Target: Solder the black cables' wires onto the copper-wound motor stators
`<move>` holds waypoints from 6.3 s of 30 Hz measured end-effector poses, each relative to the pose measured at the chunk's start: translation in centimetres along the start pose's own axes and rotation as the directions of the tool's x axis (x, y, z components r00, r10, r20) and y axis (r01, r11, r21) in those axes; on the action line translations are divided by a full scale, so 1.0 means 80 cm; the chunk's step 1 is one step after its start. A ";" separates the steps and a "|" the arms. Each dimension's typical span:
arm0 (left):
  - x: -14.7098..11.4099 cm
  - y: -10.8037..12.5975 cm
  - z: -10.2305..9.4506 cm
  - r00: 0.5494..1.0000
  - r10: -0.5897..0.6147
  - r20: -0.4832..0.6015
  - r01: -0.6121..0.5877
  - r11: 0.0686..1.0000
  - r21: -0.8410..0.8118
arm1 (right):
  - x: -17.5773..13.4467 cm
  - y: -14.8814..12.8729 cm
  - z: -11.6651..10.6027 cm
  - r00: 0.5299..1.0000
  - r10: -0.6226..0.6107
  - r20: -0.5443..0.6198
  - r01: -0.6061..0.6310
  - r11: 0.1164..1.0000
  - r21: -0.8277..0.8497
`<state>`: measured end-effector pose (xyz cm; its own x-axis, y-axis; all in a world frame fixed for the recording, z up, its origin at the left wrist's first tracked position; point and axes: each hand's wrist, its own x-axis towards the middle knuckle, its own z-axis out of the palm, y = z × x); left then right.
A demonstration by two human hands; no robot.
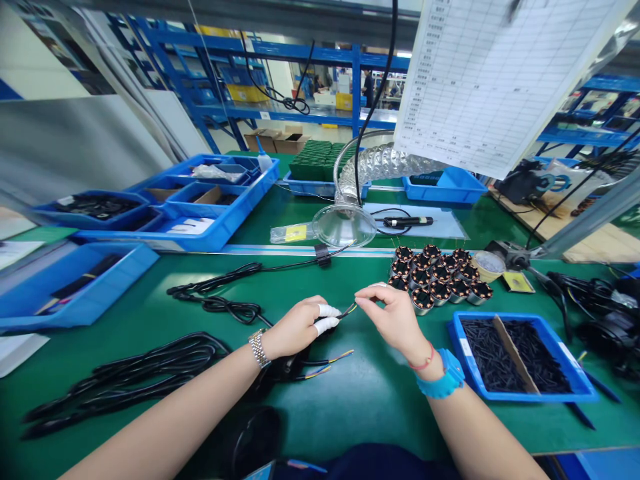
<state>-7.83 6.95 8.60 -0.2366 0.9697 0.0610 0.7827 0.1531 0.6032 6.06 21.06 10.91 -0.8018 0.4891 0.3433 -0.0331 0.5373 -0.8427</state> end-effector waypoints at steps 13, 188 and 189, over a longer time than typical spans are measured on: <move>-0.004 0.002 0.004 0.980 0.099 -0.173 -0.060 0.974 0.219 | 0.003 -0.005 0.012 0.984 -0.027 0.174 0.060 0.980 -0.189; 0.023 -0.025 0.026 0.914 -0.396 -0.091 0.159 0.555 -0.817 | 0.008 0.027 0.047 0.899 0.401 -0.175 -0.158 0.671 0.725; 0.023 -0.025 0.025 0.913 -0.397 -0.092 0.158 0.554 -0.817 | 0.008 0.027 0.047 0.901 0.399 -0.172 -0.158 0.669 0.727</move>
<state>-8.68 8.81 5.89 -0.5801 0.8070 -0.1106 -0.0743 0.0828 0.9938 3.25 19.95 7.78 -0.6329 0.7729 0.0442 -0.3295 -0.2172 -0.9188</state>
